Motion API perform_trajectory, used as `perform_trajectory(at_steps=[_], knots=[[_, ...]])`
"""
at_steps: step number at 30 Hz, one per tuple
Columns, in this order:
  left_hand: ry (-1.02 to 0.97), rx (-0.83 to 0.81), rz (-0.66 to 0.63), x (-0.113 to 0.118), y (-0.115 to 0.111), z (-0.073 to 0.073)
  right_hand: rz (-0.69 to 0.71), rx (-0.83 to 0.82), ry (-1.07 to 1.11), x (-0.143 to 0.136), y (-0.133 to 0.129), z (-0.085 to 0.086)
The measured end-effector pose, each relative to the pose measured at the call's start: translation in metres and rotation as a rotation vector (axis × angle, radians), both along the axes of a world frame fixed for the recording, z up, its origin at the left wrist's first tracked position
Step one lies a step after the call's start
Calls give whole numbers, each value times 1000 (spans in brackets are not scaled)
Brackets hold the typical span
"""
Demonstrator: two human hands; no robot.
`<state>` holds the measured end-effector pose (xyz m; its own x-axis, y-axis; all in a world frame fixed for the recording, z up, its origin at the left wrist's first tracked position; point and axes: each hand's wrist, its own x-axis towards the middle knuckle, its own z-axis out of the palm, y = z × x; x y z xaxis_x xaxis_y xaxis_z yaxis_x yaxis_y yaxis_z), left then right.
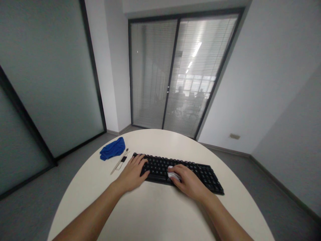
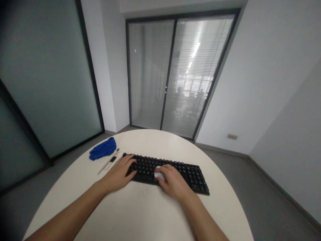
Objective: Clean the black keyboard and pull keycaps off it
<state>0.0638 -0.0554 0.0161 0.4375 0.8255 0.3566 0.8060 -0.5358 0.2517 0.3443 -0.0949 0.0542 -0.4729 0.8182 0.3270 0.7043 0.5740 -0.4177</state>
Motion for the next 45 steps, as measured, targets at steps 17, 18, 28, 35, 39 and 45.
perform_trajectory(at_steps=[17,18,28,35,39,45], knots=[[-24,0,-9,1,1,0,222,-42,-11,-14,-3,-6],[-19,3,-11,1,1,0,229,-41,-13,-16,-4,-5],[-35,-1,-17,-1,1,-2,200,-78,-61,-8,-11,17],[-18,1,-11,-2,2,-4,28,-64,-91,1,-9,14],[-28,0,-13,-3,2,-5,-59,-4,-124,9,-5,12],[-16,-15,-6,-2,1,-3,5,85,-48,11,-1,3]])
